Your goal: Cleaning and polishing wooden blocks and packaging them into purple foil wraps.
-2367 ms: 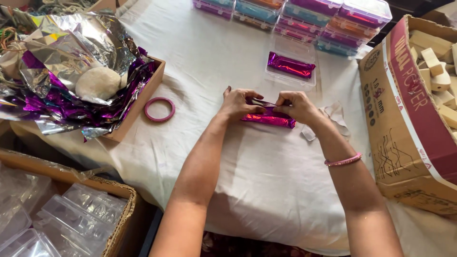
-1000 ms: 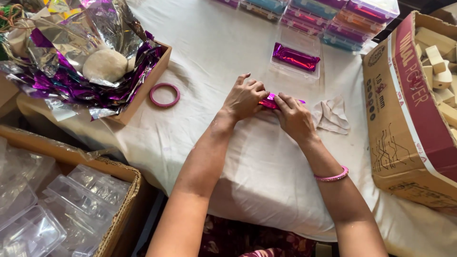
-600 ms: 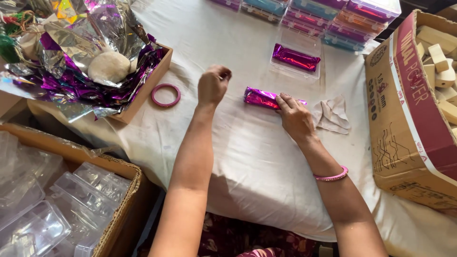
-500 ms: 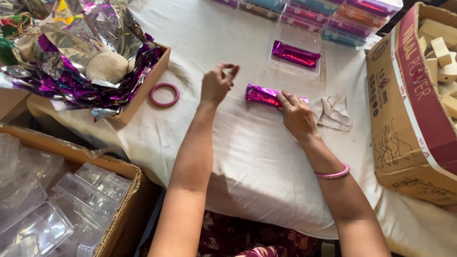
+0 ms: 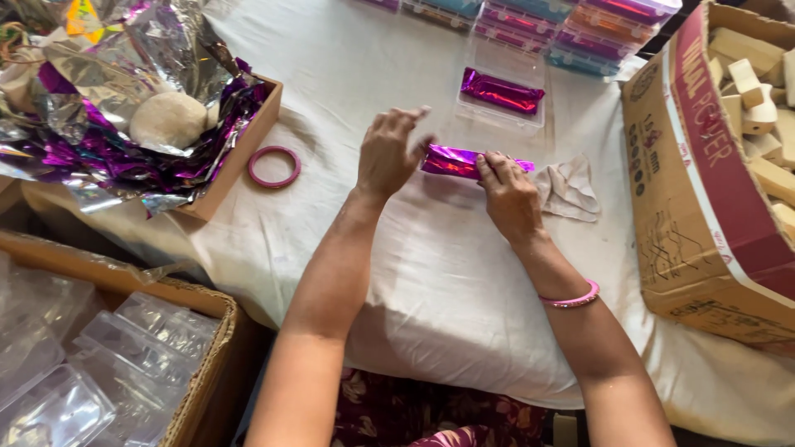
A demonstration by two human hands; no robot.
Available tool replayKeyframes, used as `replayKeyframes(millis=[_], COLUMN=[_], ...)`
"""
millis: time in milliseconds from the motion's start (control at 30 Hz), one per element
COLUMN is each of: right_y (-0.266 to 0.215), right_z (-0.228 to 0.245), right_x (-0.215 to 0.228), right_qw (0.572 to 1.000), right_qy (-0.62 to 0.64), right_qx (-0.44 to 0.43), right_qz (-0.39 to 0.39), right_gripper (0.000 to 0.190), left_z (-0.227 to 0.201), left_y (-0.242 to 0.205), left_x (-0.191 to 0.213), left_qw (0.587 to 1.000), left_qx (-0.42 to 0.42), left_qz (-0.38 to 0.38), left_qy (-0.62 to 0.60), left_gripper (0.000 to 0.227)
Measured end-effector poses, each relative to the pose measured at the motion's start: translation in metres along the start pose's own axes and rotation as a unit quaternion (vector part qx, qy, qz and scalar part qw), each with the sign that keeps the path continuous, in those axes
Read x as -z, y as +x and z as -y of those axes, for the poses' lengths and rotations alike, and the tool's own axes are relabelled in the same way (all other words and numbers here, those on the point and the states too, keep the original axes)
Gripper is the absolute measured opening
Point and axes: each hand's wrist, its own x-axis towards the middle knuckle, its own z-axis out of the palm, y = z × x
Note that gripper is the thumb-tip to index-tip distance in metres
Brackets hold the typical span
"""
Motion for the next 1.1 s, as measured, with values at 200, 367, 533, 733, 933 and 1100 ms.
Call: replayKeyframes(millis=[200, 367, 533, 733, 933, 1100], right_y=[-0.001, 0.002, 0.002, 0.005, -0.003, 0.040], right_z=[0.003, 0.001, -0.003, -0.014, -0.044, -0.093], right_x=[0.000, 0.005, -0.001, 0.003, -0.013, -0.009], right_qw=[0.997, 0.997, 0.996, 0.992, 0.997, 0.989], right_qy=[0.057, 0.063, 0.063, 0.073, -0.032, -0.037], right_qx=[-0.039, -0.051, -0.063, -0.097, -0.055, -0.141], right_qz=[0.020, 0.010, 0.013, 0.032, 0.046, 0.014], right_gripper=[0.033, 0.036, 0.037, 0.046, 0.039, 0.038], left_z=[-0.054, -0.051, -0.052, -0.050, -0.042, -0.053], left_y=[0.001, 0.000, 0.022, 0.035, 0.013, 0.013], left_x=[-0.005, -0.019, -0.026, -0.044, -0.058, -0.049], left_qw=[0.973, 0.954, 0.934, 0.932, 0.973, 0.958], left_qx=[-0.183, -0.236, -0.278, -0.293, -0.225, -0.285], left_qz=[0.140, 0.105, 0.135, 0.146, 0.054, 0.012], left_qy=[0.017, 0.150, 0.181, 0.158, 0.004, 0.028], left_gripper=[0.059, 0.026, 0.015, 0.011, 0.028, 0.035])
